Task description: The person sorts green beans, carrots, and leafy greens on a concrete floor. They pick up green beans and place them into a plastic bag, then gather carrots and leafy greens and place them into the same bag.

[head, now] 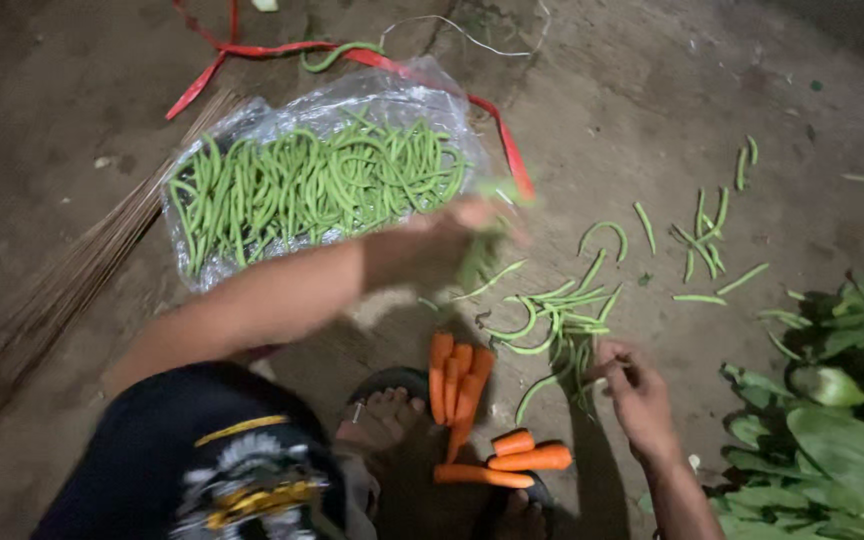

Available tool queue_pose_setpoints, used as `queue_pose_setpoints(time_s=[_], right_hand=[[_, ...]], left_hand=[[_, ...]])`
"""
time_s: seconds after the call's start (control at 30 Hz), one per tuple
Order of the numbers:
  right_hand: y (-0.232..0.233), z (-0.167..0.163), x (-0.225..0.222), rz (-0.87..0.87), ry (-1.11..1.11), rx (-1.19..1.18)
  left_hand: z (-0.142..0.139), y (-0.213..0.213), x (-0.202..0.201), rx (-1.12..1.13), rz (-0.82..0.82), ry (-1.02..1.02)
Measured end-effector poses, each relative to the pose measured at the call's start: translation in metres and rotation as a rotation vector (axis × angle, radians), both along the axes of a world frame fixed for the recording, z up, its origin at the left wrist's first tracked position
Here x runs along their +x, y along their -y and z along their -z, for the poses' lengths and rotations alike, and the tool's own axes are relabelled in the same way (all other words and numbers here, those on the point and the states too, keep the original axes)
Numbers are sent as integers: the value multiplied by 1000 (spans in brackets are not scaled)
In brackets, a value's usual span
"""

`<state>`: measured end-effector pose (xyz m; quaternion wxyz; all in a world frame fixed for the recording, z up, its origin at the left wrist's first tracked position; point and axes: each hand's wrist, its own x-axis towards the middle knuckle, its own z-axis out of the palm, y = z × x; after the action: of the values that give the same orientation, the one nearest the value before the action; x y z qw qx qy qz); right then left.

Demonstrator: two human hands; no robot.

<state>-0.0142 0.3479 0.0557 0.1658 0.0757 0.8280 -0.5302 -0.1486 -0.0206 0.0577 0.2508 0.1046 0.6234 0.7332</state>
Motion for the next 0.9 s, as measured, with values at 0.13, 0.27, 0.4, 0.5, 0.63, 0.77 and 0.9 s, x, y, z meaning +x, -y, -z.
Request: queue_pose_setpoints(time_s=[0.13, 0.27, 0.4, 0.5, 0.63, 0.77, 0.9], right_hand=[[-29, 39, 27, 54, 77, 69], [-52, 63, 37, 64, 96, 61], [-55, 66, 39, 95, 150, 94], [-51, 64, 41, 8, 3, 103], [-56, 62, 42, -49, -19, 103], [-75, 55, 42, -15, -214, 262], [-75, 43, 45, 63, -155, 416]], left_hand=[[-6, 104, -60, 149, -431, 559], [6, 159, -59, -136, -658, 613], [11, 187, -51, -791, -936, 547], [12, 193, -49, -1014, -1037, 460], [36, 183, -16, -1456, -820, 140], [62, 169, 37, -1428, -340, -672], [49, 166, 38, -1398, -284, -337]])
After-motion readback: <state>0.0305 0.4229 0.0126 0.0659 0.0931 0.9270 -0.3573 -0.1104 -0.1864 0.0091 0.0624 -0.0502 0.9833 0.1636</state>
